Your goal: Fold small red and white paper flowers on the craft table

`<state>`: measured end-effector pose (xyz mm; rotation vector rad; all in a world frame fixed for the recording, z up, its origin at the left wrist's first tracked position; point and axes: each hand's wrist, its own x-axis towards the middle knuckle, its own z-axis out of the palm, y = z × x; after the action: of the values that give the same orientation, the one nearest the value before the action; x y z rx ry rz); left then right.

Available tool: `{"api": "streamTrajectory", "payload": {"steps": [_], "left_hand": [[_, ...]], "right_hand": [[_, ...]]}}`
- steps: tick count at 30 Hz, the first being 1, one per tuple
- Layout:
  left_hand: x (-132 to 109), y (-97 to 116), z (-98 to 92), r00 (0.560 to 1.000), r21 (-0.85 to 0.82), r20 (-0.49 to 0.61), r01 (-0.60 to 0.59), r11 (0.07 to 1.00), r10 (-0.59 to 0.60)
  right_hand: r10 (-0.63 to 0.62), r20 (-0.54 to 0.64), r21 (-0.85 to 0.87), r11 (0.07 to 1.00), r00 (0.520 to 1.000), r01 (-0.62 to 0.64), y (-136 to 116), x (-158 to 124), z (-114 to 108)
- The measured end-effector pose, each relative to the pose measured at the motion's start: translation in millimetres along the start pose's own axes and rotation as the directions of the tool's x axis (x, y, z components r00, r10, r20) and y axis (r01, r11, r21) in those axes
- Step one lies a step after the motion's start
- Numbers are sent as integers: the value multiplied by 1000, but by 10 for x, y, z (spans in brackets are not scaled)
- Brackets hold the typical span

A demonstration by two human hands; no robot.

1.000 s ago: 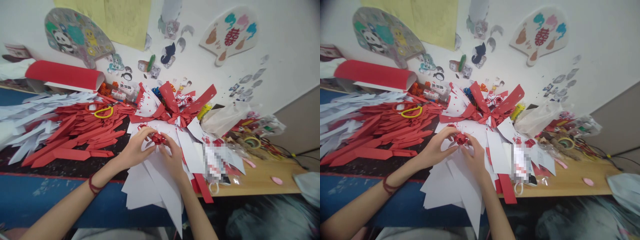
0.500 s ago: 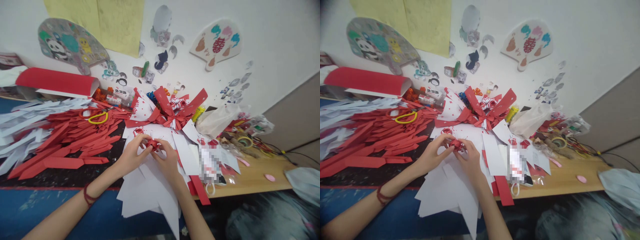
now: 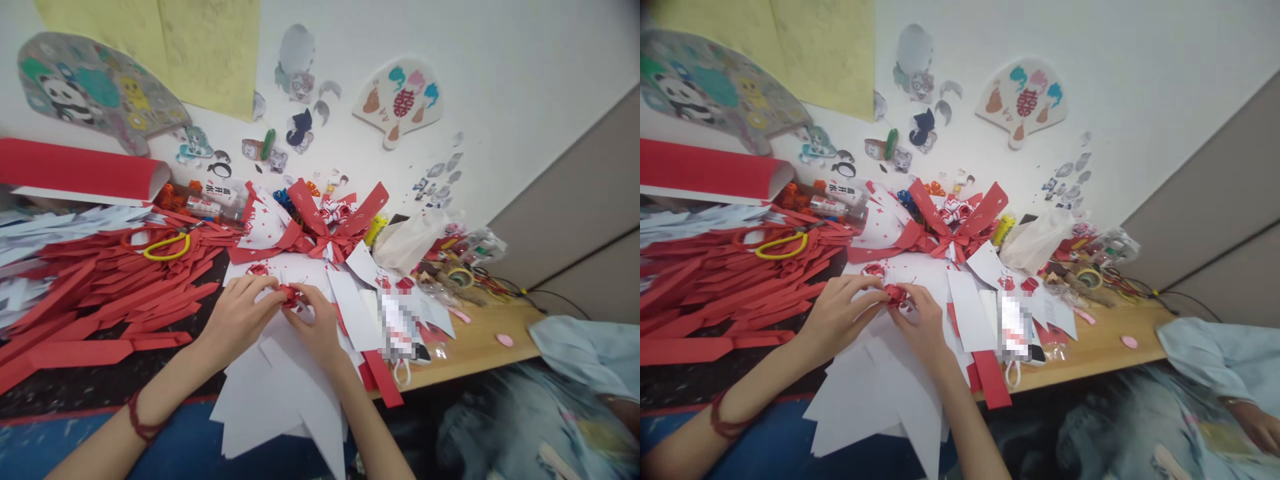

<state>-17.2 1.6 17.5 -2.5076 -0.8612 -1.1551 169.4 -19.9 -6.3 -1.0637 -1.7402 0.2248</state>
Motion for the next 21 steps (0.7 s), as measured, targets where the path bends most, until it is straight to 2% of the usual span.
{"api": "streamTrajectory", "payload": {"steps": [4, 12, 17, 21], "left_hand": [[1, -1, -14, 999, 106, 38, -36, 994, 32], [-5, 6, 5, 998, 101, 66, -31, 994, 25], [-19, -12, 29, 997, 52, 82, -6, 999, 2], [-4, -19, 5, 993, 38, 111, 25, 999, -29]], "right_hand": [[-8, 23, 15, 1000, 1000, 7, -6, 1, -12], [1, 10, 13, 1000, 1000, -1, 8, -5, -7], [118, 46, 73, 990, 992, -121, -7, -11, -5], [157, 69, 107, 981, 985, -164, -35, -6, -16]]}}
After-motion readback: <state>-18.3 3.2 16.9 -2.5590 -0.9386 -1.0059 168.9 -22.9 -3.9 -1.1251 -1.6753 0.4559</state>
